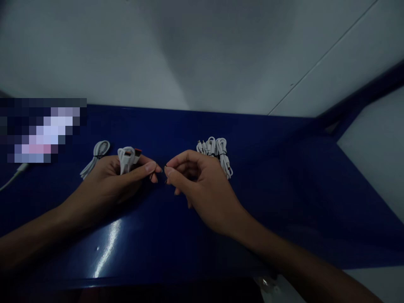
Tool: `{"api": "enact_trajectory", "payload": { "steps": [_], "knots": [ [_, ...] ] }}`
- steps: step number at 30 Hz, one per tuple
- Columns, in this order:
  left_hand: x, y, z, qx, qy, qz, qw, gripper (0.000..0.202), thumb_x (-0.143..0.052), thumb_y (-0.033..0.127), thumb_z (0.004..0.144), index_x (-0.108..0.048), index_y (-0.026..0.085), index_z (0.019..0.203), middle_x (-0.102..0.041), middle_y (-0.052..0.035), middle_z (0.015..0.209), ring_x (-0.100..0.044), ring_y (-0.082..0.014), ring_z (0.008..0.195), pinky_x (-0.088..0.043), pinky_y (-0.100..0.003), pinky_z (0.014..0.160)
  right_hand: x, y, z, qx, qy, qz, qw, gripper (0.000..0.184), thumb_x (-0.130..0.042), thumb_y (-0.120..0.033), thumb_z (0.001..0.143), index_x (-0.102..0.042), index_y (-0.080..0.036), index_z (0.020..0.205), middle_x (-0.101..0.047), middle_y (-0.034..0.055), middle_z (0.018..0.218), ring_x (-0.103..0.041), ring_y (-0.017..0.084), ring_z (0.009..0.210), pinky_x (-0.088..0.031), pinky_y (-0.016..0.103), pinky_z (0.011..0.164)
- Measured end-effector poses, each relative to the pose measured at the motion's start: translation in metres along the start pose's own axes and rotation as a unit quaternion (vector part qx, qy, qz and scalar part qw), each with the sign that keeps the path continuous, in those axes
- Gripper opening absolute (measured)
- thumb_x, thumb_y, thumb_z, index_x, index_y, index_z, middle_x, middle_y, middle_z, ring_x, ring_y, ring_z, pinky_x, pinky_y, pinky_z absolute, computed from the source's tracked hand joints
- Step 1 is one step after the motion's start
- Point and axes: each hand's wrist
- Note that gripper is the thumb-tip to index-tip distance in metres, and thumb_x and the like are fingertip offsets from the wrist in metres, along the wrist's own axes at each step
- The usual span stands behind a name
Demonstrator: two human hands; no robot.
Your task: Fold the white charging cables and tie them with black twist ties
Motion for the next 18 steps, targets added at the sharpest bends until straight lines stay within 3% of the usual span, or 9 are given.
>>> {"api": "enact_trajectory", "payload": {
  "steps": [4, 8, 11, 14, 18],
  "knots": [
    [0.0001, 0.0016, -0.0011, -0.008, -0.013, 0.024, 1.000, 0.029, -0.081, 0.044, 0.099, -0.081, 0.021, 0.083, -0.045, 0.0068, 0.050, -0.032, -0.0039, 0.041, -0.023, -0.017, 0.038, 0.0008, 0.0003, -0.0002, 0.011, -0.024, -0.008, 1.000, 0.018, -0.078, -0.038, 0.102, -0.077, -0.019, 0.100, -0.080, 0.0039, 0.087, -0.069, 0.012, 0.062, -0.051, 0.017, 0.042],
    [-0.0011, 0.0033, -0.0013, -0.027, -0.005, 0.067, 0.997, 0.027, -0.079, 0.041, 0.101, -0.083, 0.020, 0.084, -0.066, 0.0032, 0.064, -0.043, -0.0041, 0.047, -0.032, -0.017, 0.045, 0.0027, -0.0015, 0.0002, 0.016, -0.032, -0.010, 0.999, 0.020, -0.078, -0.039, 0.102, -0.077, -0.019, 0.099, -0.081, 0.0042, 0.088, -0.071, 0.013, 0.062, -0.051, 0.017, 0.041],
    [-0.0014, 0.0026, -0.0003, -0.032, -0.012, 0.091, 0.995, 0.027, -0.078, 0.042, 0.102, -0.085, 0.022, 0.086, -0.080, -0.0004, 0.085, -0.063, -0.0092, 0.067, -0.045, -0.018, 0.060, 0.0044, -0.0022, 0.0007, 0.020, -0.004, -0.010, 1.000, 0.017, -0.081, -0.036, 0.099, -0.077, -0.019, 0.100, -0.081, 0.0038, 0.087, -0.071, 0.013, 0.061, -0.051, 0.017, 0.040],
    [-0.0003, 0.0012, 0.0004, -0.037, -0.039, 0.113, 0.992, 0.026, -0.079, 0.044, 0.101, -0.088, 0.025, 0.086, -0.084, -0.0006, 0.091, -0.072, -0.0145, 0.083, -0.050, -0.021, 0.073, 0.0062, -0.0019, 0.0022, 0.023, 0.021, -0.003, 1.000, 0.016, -0.084, -0.034, 0.097, -0.078, -0.019, 0.101, -0.082, 0.0043, 0.088, -0.072, 0.014, 0.063, -0.051, 0.016, 0.040],
    [0.0015, 0.0011, 0.0000, -0.041, -0.057, 0.131, 0.989, 0.033, -0.076, 0.047, 0.102, -0.089, 0.026, 0.081, -0.085, -0.0018, 0.095, -0.069, -0.0127, 0.073, -0.046, -0.022, 0.064, 0.0073, -0.0030, 0.0042, 0.026, 0.031, -0.006, 0.999, 0.017, -0.084, -0.034, 0.097, -0.079, -0.019, 0.099, -0.082, 0.0054, 0.092, -0.072, 0.014, 0.064, -0.050, 0.016, 0.039]
  ]
}}
Point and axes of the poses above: each hand's wrist, its own z-axis towards the middle knuckle, its own x-axis out of the back of the hand, y = z × x
